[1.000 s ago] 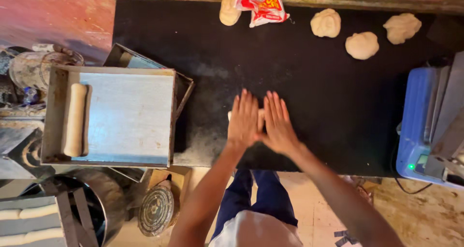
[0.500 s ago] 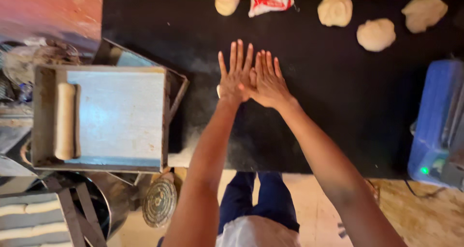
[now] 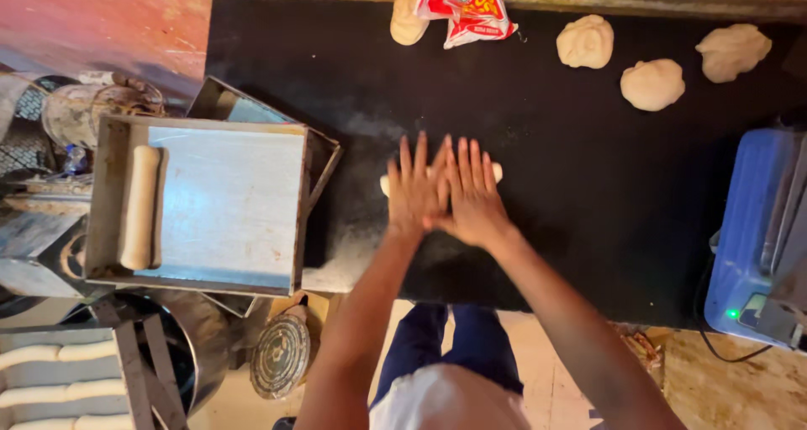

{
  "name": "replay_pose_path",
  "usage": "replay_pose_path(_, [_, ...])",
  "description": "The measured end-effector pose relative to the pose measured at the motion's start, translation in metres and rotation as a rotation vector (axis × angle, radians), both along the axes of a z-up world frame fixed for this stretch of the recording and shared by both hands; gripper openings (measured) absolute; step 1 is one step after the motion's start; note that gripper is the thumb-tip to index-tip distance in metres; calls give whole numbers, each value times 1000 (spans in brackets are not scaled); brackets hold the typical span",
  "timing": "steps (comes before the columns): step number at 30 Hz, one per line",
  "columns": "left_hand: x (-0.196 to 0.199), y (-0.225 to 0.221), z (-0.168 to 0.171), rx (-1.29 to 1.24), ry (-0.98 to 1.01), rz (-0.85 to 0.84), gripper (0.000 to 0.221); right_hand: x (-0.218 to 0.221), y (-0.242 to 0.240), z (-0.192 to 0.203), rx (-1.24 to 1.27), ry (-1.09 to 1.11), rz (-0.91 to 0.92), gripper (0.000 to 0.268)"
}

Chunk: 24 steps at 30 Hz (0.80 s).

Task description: The person manipulates pieces of dough by hand, rolling and shaping them into uniform logs on a black counter, before placing them onto a metal baking tray.

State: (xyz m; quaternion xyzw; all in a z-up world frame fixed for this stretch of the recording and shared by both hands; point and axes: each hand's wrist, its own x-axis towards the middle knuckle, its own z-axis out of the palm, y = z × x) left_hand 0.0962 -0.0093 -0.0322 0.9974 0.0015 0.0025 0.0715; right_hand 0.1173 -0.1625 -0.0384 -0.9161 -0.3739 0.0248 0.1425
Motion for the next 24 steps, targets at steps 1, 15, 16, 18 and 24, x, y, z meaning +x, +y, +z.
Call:
replay_pose_path(1, [21, 8, 1, 52, -146, -11, 66, 27, 11, 0, -10, 42, -18, 127])
replay_pose_path(15, [-100, -23, 20, -53, -200, -114, 60, -92, -34, 27, 537, 79, -38, 120])
replay_pose_path(16, [-78, -18, 12, 8, -222, -214, 62, -72, -26, 22, 545, 33, 39, 117])
replay_pose_path(18, [-51, -7, -5, -32, -207, -362, 57, -22, -3, 8, 548, -34, 163, 111])
replay_pose_path(24, [49, 30, -43, -112, -223, -476, 31, 79, 32, -6, 438, -124, 314, 106])
